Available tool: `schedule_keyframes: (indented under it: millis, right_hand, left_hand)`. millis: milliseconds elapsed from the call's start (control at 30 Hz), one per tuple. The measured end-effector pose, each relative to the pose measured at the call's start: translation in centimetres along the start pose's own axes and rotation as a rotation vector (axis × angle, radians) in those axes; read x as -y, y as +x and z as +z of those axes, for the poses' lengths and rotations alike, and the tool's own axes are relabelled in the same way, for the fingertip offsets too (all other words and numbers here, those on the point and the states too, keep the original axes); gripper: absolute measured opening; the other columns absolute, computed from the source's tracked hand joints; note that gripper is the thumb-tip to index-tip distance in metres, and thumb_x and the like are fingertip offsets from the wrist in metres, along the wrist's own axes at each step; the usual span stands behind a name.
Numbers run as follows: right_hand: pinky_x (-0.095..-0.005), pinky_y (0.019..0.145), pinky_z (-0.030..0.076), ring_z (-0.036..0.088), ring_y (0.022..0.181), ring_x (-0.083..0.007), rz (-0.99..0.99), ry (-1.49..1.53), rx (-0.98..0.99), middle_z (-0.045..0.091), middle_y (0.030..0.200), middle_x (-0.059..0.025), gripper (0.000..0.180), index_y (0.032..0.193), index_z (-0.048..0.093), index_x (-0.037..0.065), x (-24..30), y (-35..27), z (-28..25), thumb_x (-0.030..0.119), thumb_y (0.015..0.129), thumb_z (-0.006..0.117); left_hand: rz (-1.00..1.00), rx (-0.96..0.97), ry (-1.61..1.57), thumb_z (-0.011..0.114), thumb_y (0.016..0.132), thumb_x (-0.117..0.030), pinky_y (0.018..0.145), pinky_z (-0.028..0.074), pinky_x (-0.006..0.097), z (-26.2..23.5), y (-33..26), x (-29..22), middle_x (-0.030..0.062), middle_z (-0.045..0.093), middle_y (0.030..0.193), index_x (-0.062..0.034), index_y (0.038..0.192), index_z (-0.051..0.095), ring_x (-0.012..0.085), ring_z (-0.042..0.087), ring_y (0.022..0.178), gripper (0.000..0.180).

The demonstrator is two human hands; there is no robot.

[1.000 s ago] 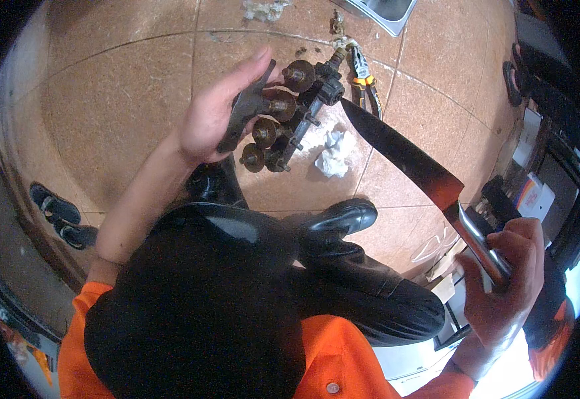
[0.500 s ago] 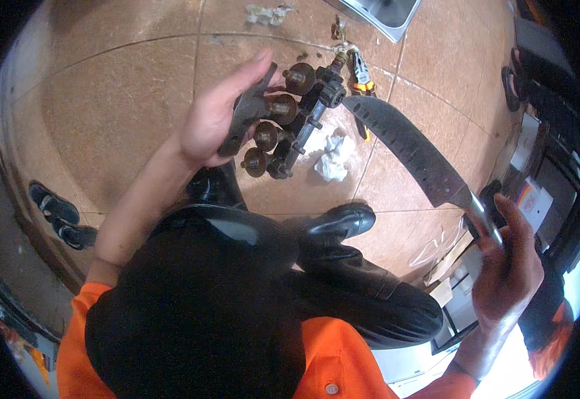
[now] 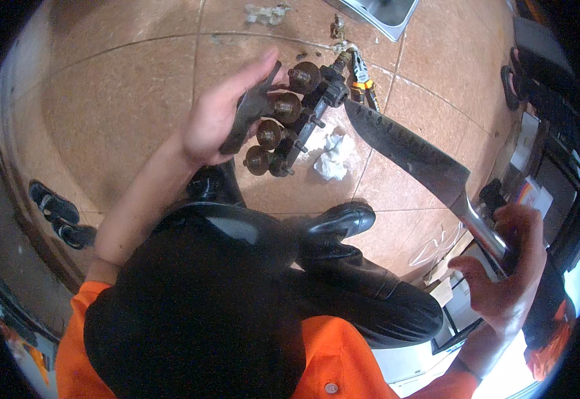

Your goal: The person sits on the floor and uses a knife to scrape debris from a mechanical component, likely a brake caliper. They then insert small cylindrical parts into the component and use a cloth to wipe the surfaces.

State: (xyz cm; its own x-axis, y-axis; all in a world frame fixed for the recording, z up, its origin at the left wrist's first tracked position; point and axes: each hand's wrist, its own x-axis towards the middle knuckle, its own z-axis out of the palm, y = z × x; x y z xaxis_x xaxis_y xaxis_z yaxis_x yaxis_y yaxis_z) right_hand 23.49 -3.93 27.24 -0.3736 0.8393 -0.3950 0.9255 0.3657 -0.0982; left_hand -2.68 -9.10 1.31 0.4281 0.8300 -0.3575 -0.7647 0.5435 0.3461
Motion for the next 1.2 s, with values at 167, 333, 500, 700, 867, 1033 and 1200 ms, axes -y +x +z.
schedule_keyframes:
  millis: [167, 333, 500, 700, 867, 1033, 1200]
  right_hand:
    - [-0.0365, 0.067, 0.047, 0.059, 0.075, -0.0306, -0.293, -0.142, -0.051, 0.058, 0.081, -0.015, 0.035, 0.101, 0.065, 0.0, -1.3, 0.9, 0.6, 0.003, 0.068, 0.076]
    - [-0.0355, 0.067, 0.048, 0.059, 0.076, -0.0286, -0.06, -0.241, -0.035, 0.059, 0.078, -0.0133, 0.031, 0.105, 0.066, 0.0, -1.3, 0.8, -0.1, 0.008, 0.076, 0.072]
    - [-0.0292, 0.064, 0.045, 0.057, 0.073, -0.0229, -0.084, -0.009, 0.022, 0.053, 0.077, -0.0101, 0.036, 0.109, 0.058, -0.001, -0.3, 0.5, 0.3, 0.009, 0.08, 0.075]
    - [-0.0391, 0.073, 0.053, 0.066, 0.082, -0.0308, -0.375, -0.326, -0.047, 0.067, 0.097, -0.0169, 0.032, 0.112, 0.067, -0.003, -0.9, 0.9, 0.4, -0.011, 0.083, 0.061]
    - [-0.035, 0.069, 0.05, 0.062, 0.078, -0.0301, -0.117, -0.164, 0.018, 0.062, 0.091, -0.0158, 0.038, 0.115, 0.065, -0.003, -0.6, 0.3, -0.1, -0.007, 0.078, 0.067]
    - [-0.0372, 0.066, 0.051, 0.063, 0.074, -0.0306, -0.233, -0.125, -0.012, 0.06, 0.083, -0.014, 0.044, 0.108, 0.068, -0.001, 0.3, 0.8, 0.3, -0.006, 0.065, 0.073]
    - [-0.0358, 0.063, 0.051, 0.066, 0.071, -0.0288, -0.269, -0.28, -0.059, 0.065, 0.081, -0.0156, 0.041, 0.105, 0.07, 0.001, 0.1, 1.2, -0.2, -0.007, 0.065, 0.073]
  left_hand:
    - [-0.025, -0.072, 0.056, 0.038, 0.106, -0.048, 0.072, 0.052, 0.02, -0.4, -0.8, -0.2, 0.0056, 0.07, 0.103, -0.0014, 0.118, 0.063, 0.0079, 0.066, 0.087, 0.054]
    - [-0.046, -0.175, 0.153, 0.038, 0.106, -0.048, 0.06, 0.049, 0.017, 0.6, -0.4, -0.2, 0.0034, 0.07, 0.095, -0.0037, 0.113, 0.065, 0.0046, 0.064, 0.077, 0.052]
    - [-0.039, -0.155, 0.145, 0.038, 0.106, -0.047, 0.06, 0.048, 0.018, 0.1, -0.1, 0.0, 0.0027, 0.068, 0.093, -0.0064, 0.105, 0.065, 0.0043, 0.062, 0.074, 0.049]
    - [-0.026, -0.098, 0.076, 0.034, 0.105, -0.052, 0.088, 0.055, 0.035, -1.1, -0.5, 0.3, 0.0183, 0.067, 0.117, 0.0058, 0.125, 0.058, 0.0221, 0.068, 0.102, 0.065]
    - [-0.051, -0.101, 0.106, 0.038, 0.104, -0.052, 0.078, 0.055, 0.03, 0.8, 0.0, -0.2, 0.0139, 0.069, 0.11, 0.0004, 0.121, 0.062, 0.0182, 0.068, 0.092, 0.061]
    - [-0.054, -0.221, 0.066, 0.038, 0.105, -0.051, 0.069, 0.051, 0.023, 1.6, -0.5, -0.5, 0.0057, 0.07, 0.102, -0.0022, 0.12, 0.063, 0.0087, 0.065, 0.081, 0.057]
    - [-0.036, -0.089, 0.084, 0.036, 0.106, -0.049, 0.078, 0.052, 0.023, 0.1, -0.3, -0.2, 0.0058, 0.07, 0.104, -0.0005, 0.122, 0.062, 0.0093, 0.066, 0.088, 0.057]
